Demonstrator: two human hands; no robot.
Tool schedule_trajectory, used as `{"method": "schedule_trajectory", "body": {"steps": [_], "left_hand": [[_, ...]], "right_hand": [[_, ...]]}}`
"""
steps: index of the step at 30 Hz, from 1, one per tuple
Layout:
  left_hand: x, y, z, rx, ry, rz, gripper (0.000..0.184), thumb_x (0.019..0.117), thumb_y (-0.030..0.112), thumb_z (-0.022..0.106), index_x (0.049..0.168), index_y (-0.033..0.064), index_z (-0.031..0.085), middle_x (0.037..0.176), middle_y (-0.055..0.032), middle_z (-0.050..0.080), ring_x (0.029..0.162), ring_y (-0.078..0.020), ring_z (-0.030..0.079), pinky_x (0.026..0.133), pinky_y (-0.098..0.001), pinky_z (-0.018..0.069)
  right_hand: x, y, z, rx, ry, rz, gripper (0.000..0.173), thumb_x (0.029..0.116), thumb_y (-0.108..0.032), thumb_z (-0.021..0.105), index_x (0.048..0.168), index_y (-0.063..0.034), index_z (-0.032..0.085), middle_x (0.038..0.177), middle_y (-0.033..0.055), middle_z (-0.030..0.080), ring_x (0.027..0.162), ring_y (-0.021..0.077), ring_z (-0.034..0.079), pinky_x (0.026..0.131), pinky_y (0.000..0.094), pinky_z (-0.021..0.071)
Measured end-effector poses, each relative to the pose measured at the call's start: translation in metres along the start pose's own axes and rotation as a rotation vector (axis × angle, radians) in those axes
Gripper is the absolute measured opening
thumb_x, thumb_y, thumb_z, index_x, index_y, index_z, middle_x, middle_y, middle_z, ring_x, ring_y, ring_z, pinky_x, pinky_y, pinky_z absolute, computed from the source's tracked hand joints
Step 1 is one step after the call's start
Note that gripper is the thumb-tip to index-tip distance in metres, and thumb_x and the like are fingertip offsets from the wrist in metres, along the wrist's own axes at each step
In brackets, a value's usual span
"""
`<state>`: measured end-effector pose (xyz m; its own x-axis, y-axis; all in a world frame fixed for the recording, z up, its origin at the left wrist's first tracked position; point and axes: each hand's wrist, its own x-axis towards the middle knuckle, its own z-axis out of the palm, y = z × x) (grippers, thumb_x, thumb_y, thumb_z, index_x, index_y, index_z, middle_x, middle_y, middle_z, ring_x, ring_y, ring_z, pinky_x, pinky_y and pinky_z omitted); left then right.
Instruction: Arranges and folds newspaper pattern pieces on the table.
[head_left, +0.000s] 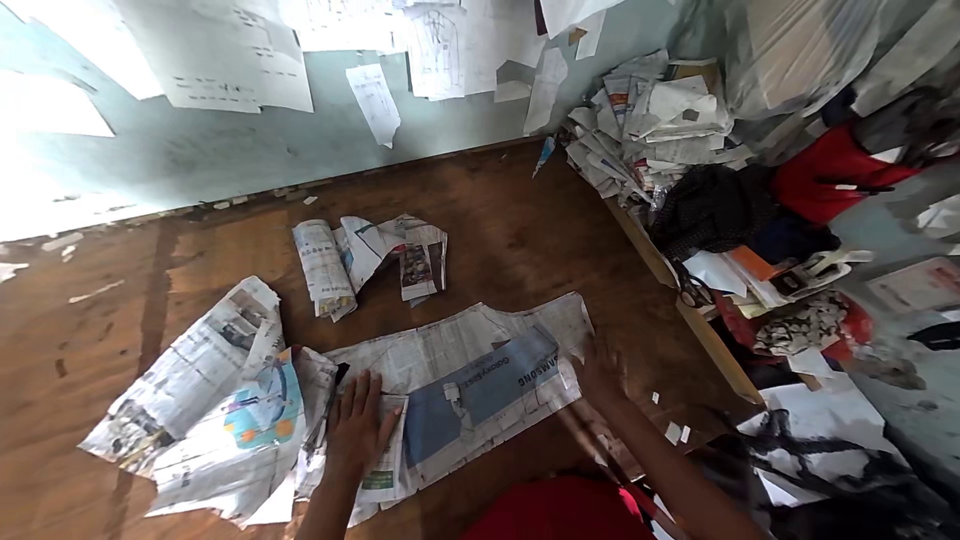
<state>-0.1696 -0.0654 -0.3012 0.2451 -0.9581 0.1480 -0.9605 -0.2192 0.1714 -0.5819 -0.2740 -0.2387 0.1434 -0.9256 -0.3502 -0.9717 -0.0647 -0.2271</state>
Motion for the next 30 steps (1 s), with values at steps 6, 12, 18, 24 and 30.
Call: {"method": "schedule_trajectory", "body": {"steps": [6,12,18,24,30], "left_hand": [[0.000,0.003,-0.003,-0.018,-0.022,-0.010,0.086,0.0994,0.070,0.023,0.155,0.0077,0.043,0.161,-0.0198,0.040,0.149,-0.0431,0.035,0.119,-0.0647,0.0244],[-0.005,0.013,-0.018,-0.034,-0.081,0.057,0.085,0.1000,0.070,0.020,0.151,0.0085,0.051,0.158,-0.0172,0.045,0.148,-0.0396,0.040,0.120,-0.0629,0.0226],[0.004,0.042,-0.035,-0.143,-0.112,0.143,0.085,0.0977,0.072,0.028,0.136,0.0052,0.063,0.143,-0.0161,0.061,0.139,-0.0414,0.050,0.117,-0.0653,0.0280],[0.028,0.074,-0.052,-0.161,-0.306,0.154,0.080,0.0889,0.073,0.051,0.132,0.0075,0.066,0.130,-0.0167,0.067,0.126,-0.0387,0.060,0.112,-0.0584,0.0387],[0.034,0.067,-0.057,-0.123,-0.495,0.086,0.056,0.0939,0.045,0.067,0.135,0.0066,0.062,0.126,-0.0195,0.067,0.116,-0.0391,0.065,0.104,-0.0611,0.0443]], "right_hand": [[0.002,0.029,-0.018,0.194,0.102,0.042,0.042,0.1057,-0.012,0.047,0.147,-0.0069,0.054,0.145,0.0205,0.057,0.129,0.0366,0.060,0.107,0.0524,0.0491],[-0.031,0.085,-0.018,0.425,0.038,0.106,0.039,0.1034,-0.010,0.054,0.142,-0.0048,0.055,0.129,0.0227,0.065,0.109,0.0376,0.068,0.097,0.0548,0.0531],[-0.054,0.085,-0.013,0.280,0.330,0.000,0.034,0.0996,-0.013,0.061,0.131,0.0009,0.064,0.130,0.0251,0.064,0.120,0.0408,0.062,0.103,0.0549,0.0508],[-0.035,0.026,0.000,0.458,-0.097,-0.106,0.063,0.0940,-0.029,0.072,0.148,-0.0053,0.050,0.144,0.0216,0.053,0.131,0.0340,0.055,0.108,0.0483,0.0485],[-0.022,0.012,0.007,0.434,-0.202,-0.100,0.056,0.0972,-0.018,0.067,0.148,-0.0055,0.047,0.135,0.0204,0.061,0.122,0.0343,0.062,0.105,0.0520,0.0496]]}}
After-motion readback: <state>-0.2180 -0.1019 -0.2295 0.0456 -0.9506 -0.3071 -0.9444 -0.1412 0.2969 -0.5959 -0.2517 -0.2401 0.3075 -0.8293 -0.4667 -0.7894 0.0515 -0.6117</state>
